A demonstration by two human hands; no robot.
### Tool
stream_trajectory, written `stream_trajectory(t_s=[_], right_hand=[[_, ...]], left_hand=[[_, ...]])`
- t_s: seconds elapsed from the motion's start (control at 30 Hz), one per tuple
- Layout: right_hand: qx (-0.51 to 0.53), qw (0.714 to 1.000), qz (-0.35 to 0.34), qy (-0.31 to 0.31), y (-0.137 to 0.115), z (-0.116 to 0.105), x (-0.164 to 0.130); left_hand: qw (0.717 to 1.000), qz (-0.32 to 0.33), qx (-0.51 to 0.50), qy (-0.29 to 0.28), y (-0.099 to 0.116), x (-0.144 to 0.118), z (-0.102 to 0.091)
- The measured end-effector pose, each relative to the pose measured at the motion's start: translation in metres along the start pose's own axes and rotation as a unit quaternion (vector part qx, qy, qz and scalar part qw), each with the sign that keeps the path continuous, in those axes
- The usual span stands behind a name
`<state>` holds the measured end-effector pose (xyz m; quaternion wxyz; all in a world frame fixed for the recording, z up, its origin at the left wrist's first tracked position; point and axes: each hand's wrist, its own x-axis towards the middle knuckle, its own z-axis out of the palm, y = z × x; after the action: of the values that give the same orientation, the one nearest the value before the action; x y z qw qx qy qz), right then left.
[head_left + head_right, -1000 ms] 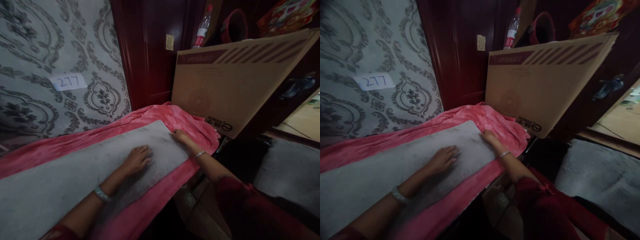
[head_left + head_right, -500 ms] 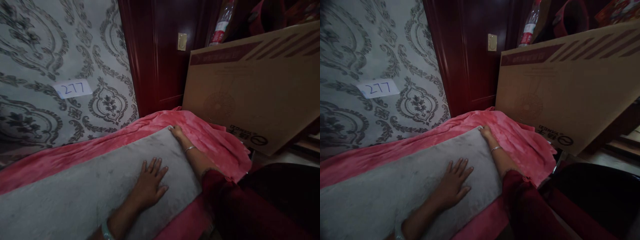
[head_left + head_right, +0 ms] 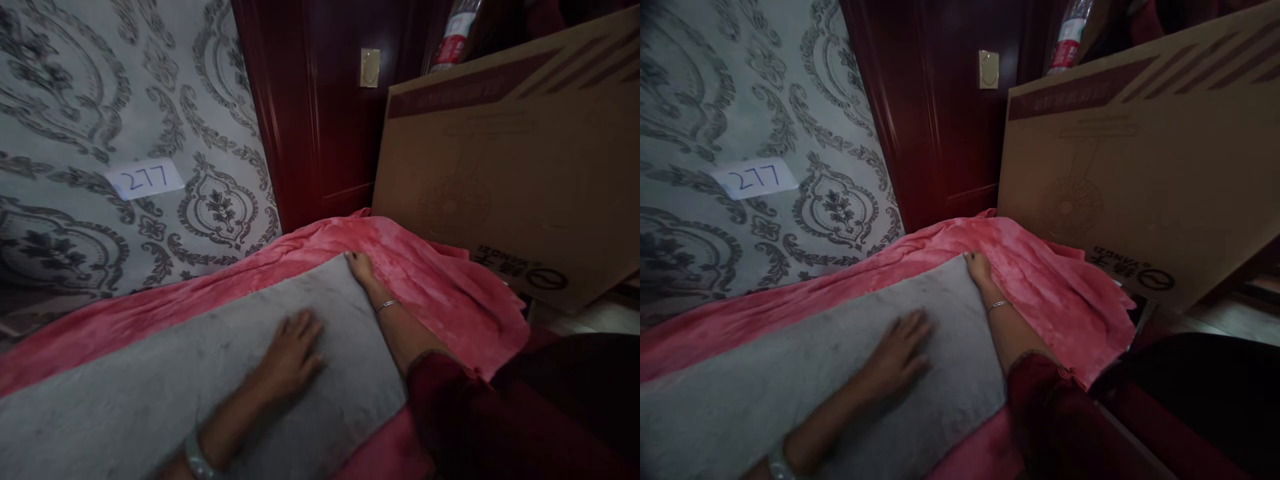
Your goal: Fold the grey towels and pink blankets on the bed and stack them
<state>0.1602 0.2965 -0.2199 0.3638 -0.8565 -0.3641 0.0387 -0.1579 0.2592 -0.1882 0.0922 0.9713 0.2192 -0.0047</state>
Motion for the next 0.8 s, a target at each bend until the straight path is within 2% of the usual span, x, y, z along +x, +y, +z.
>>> stream_trajectory(t_s=[0.07, 0.13, 0.23, 0.37, 0.67, 0.8], right_hand=[[-0.004, 1.000, 0.000, 0.000, -0.001, 0.000, -0.001], [-0.010, 1.000, 0.004, -0.001, -0.001, 0.000, 0.000], [-0.021, 1.000, 0.014, -0.001, -0.001, -0.001, 0.002], [-0.042, 0.999, 0.026, 0.001, 0.000, -0.004, 0.002], [-0.095, 0.994, 0.039, -0.028, -0.007, -0.010, -0.009], [-0.106, 0.992, 0.019, -0.068, -0.012, -0.017, -0.016]], left_hand=[[0.993, -0.097, 0.056, 0.024, -0.022, 0.008, -0.012], [0.975, -0.190, 0.103, 0.044, -0.044, 0.014, -0.016], [0.959, -0.252, 0.122, 0.045, -0.066, 0.017, -0.006], [0.959, -0.250, 0.123, 0.041, -0.071, 0.015, 0.007], [0.966, -0.234, 0.079, 0.071, -0.068, 0.011, 0.006], [0.967, -0.241, 0.049, 0.064, -0.065, 0.009, 0.006]])
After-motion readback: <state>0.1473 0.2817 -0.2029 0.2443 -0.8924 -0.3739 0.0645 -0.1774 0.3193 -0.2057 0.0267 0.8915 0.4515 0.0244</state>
